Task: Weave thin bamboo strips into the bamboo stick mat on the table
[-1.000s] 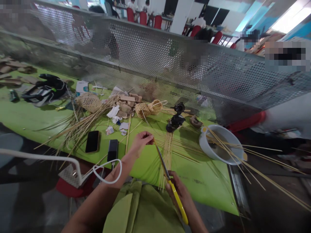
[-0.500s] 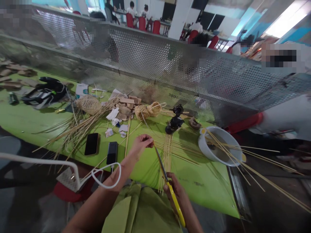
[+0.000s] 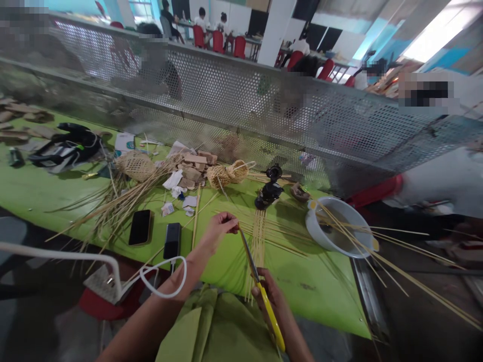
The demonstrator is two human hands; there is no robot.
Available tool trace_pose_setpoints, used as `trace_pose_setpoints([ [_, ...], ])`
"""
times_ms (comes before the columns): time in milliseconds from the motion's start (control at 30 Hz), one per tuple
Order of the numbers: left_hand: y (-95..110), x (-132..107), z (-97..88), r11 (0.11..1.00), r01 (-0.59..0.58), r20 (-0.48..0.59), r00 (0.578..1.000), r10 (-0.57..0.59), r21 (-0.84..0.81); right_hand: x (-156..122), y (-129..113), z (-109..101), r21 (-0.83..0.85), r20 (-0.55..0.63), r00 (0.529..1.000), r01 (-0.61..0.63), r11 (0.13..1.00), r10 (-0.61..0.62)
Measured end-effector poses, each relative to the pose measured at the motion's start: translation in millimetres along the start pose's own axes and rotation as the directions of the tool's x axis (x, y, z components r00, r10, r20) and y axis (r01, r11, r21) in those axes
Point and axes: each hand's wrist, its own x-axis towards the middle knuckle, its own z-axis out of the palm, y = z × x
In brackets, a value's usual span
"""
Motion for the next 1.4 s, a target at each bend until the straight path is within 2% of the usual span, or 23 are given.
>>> trace_pose_setpoints([
  [167,-1,1,0.7,1.000,0.021,0.016,1.000,-0.021,0.016,-1,-9,-3,-0.057,0.004,0.998,0.071,0.996,-0.070],
  [267,-2,1,1.2,1.000,0.013,0.019,1.000,-0.013,0.020,-1,-9,0,-0.020,-0.040,0.998,0.041,0.999,-0.041],
  [433,-5,2,1.8,1.000,0.021,0.008,1.000,-0.021,0.008,0,-2,4,0.072,-0.005,0.999,-0.031,0.997,0.031],
  [767,-3,-3,5.6,0.999,0.006,0.046,0.999,-0.009,0.048,1,-20,-2,-0.055,-0.051,0.997,0.052,0.997,-0.055],
  [900,-3,-2,6.5,0.999,0.039,0.038,0.998,-0.040,0.033,5,-14,-1,0.018,-0.091,0.996,0.021,1.000,-0.019],
  [1033,-1,-2,6.9,0.998,0.055,0.041,0.998,-0.056,0.020,6,-8,-1,0.081,-0.074,0.997,-0.030,0.996,0.036],
  [1267,-1,-3,9.4,0.997,0.071,0.058,0.996,-0.073,0.038,2,-16,-1,-0.040,-0.107,0.994,0.002,0.999,-0.006],
  [1400,-2,-4,9.5,0.996,0.067,0.044,0.997,-0.069,0.059,4,-17,2,-0.038,-0.121,0.992,0.026,0.999,-0.031],
])
